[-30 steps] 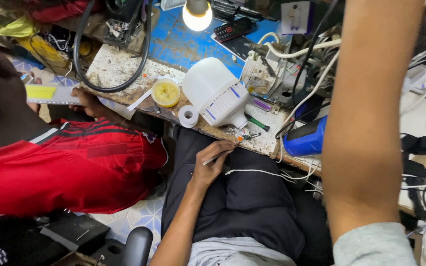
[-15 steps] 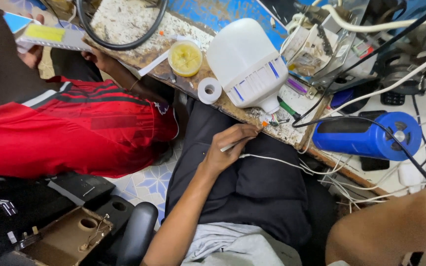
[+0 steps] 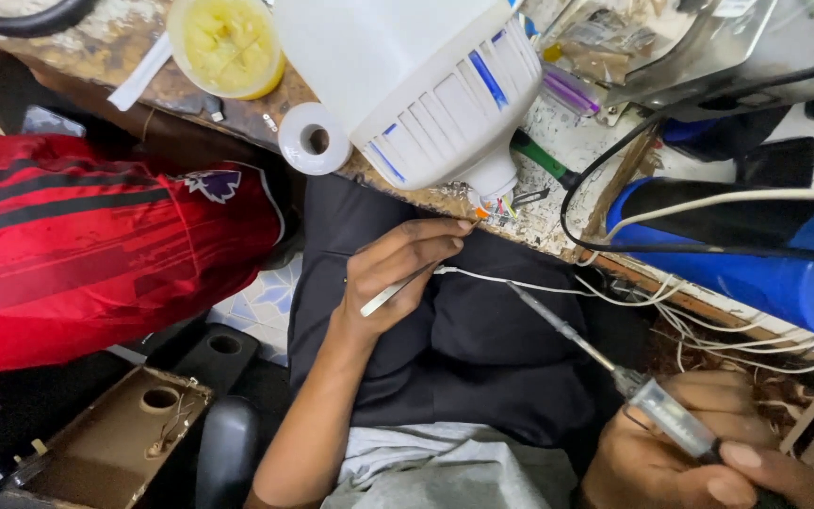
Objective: The person uses a soldering iron and tweezers to work on a small electronic component attached to a white plastic device. They repeatedly heat and adjust wires and solder points while seated at a cluttered workbench.
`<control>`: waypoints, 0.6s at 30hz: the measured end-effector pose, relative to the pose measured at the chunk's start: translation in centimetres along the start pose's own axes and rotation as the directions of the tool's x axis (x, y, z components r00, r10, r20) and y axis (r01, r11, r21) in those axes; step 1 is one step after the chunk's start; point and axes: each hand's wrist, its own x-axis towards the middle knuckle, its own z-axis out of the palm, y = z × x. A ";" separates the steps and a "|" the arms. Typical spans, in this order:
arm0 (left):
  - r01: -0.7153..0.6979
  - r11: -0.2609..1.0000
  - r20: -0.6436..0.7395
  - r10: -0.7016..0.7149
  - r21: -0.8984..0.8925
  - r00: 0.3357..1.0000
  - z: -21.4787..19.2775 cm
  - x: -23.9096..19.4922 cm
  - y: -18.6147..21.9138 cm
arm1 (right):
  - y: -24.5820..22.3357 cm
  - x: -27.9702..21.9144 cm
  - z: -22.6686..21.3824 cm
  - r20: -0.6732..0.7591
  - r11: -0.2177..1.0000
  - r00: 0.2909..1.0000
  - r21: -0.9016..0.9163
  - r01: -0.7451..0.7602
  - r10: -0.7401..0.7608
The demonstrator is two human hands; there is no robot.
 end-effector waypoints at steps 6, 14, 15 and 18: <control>-0.029 0.996 0.034 0.027 0.087 0.999 0.1 0.2 -1.1 | 3.8 -0.8 -0.4 0.338 0.599 0.794 -0.525 0.605 -0.505; -0.064 0.990 -0.019 0.067 0.122 0.998 0.4 1.4 -0.9 | -2.8 1.3 6.3 0.194 0.760 0.963 -0.592 0.268 -0.189; -0.064 0.991 -0.018 0.067 0.121 0.998 0.3 1.4 -1.0 | -1.8 0.9 6.1 0.193 0.759 0.963 -0.593 0.267 -0.188; -0.087 0.990 0.025 0.085 0.113 0.996 0.1 1.5 -1.2 | -0.4 0.4 6.3 0.050 0.885 0.993 -0.450 0.116 -0.105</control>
